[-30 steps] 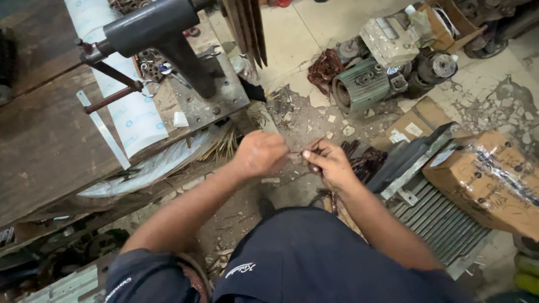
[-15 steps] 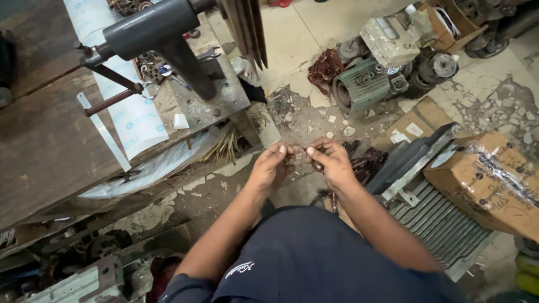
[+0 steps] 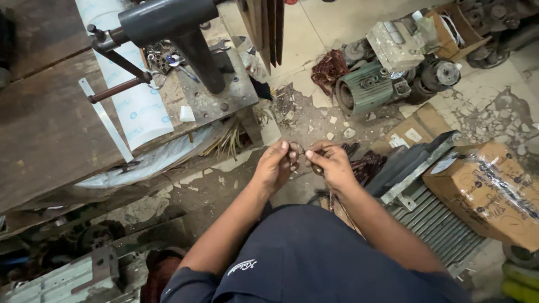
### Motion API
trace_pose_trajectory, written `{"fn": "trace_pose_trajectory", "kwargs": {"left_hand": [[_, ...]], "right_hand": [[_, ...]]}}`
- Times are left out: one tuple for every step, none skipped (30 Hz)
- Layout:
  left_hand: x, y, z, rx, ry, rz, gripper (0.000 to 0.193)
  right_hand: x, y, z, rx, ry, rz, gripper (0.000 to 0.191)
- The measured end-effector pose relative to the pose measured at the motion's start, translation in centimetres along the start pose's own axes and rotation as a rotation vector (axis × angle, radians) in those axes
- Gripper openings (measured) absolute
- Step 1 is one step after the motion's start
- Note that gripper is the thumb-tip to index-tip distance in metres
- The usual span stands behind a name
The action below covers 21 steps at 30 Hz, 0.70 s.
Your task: The person untangles a length of wire, fits a cardboard coil form onto the spindle of a hand-cranked winding machine, and turns the crank while guiding the wire onto the form with a block held in the other hand.
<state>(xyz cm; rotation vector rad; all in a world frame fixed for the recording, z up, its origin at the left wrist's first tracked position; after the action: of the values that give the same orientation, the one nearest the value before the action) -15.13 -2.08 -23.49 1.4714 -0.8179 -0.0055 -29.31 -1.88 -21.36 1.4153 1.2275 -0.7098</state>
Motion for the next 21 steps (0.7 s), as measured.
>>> {"fn": "trace_pose_trajectory", "kwargs": {"left_hand": [[0.0,-0.3,0.0,0.010,-0.026,0.024,0.025],[0.2,-0.5,0.0,0.018,-0.034,0.027,0.023],[0.5,-0.6,0.0,0.029,-0.040,0.029,0.022],[0.8,-0.5,0.0,0.039,-0.046,0.033,0.020],[1.3,-0.1,-0.1,0.026,-0.049,0.047,0.022],[1.8,0.5,-0.2,0.010,-0.051,0.061,0.024],[2.5,1.2,-0.3,-0.007,-0.054,0.076,0.026],[4.9,1.7,-0.6,0.042,0.091,0.416,0.027],[7.3,2.8,-1.5,0.092,0.237,0.752,0.030],[9.5,4.4,-2.5,0.142,0.387,1.087,0.034],[10.7,7.0,-3.5,0.032,0.527,1.418,0.042],[11.5,9.3,-4.5,-0.092,0.669,1.746,0.050],[11.1,11.2,-5.3,-0.225,0.808,2.069,0.058],[11.3,11.6,-5.2,-0.290,0.779,2.088,0.056],[11.4,11.8,-5.1,-0.352,0.751,2.106,0.054],[11.5,12.0,-4.9,-0.416,0.735,2.129,0.052],[11.9,12.2,-4.8,-0.422,0.760,2.130,0.047],[12.2,12.3,-4.7,-0.434,0.783,2.128,0.042],[12.2,12.3,-4.8,-0.450,0.801,2.125,0.037],[12.7,12.0,-4.6,-0.417,0.774,2.063,0.036],[12.9,11.7,-4.5,-0.386,0.743,2.000,0.035]], "right_hand": [[0.0,0.0,0.0,-0.001,-0.004,-0.001,0.008],[0.0,0.1,0.1,-0.003,-0.005,-0.002,0.009],[0.0,0.2,0.1,-0.006,-0.004,-0.003,0.009],[0.1,0.1,0.1,0.012,0.000,-0.045,0.009],[0.1,0.1,0.2,0.030,0.001,-0.088,0.009],[0.2,0.0,0.2,0.048,0.001,-0.131,0.009],[-0.2,0.3,0.3,0.027,-0.042,-0.150,0.010],[-0.5,0.7,0.5,0.007,-0.085,-0.169,0.010],[-0.8,0.9,0.5,-0.012,-0.125,-0.189,0.011],[-0.7,0.9,0.6,-0.003,-0.119,-0.225,0.011],[-0.7,0.8,0.7,0.008,-0.115,-0.261,0.010],[-0.6,0.7,0.8,0.021,-0.110,-0.295,0.010],[-0.5,0.9,1.0,0.007,-0.096,-0.270,0.010],[-0.3,1.1,1.1,-0.009,-0.074,-0.248,0.009],[0.0,1.5,1.2,-0.029,-0.054,-0.227,0.009],[0.1,1.7,1.2,-0.028,-0.049,-0.213,0.009],[0.0,2.0,1.4,-0.026,-0.053,-0.202,0.008],[-0.1,2.2,1.4,-0.021,-0.056,-0.188,0.008],[-0.2,2.6,1.4,-0.021,-0.073,-0.183,0.008],[-0.4,2.9,1.4,-0.019,-0.088,-0.178,0.008],[-0.5,3.3,1.4,-0.016,-0.099,-0.171,0.009]]}}
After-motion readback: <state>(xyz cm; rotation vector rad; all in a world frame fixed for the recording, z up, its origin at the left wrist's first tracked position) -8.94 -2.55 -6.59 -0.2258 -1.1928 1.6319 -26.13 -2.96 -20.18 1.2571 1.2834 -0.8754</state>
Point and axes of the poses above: each hand's wrist, its own z-axis towards the middle knuckle, its own y-axis out of the palm, x = y × z, the point moved 9 cm from there along z, towards the middle knuckle, and after that the axes turned 4 degrees about -x, right-handed, at the moved point
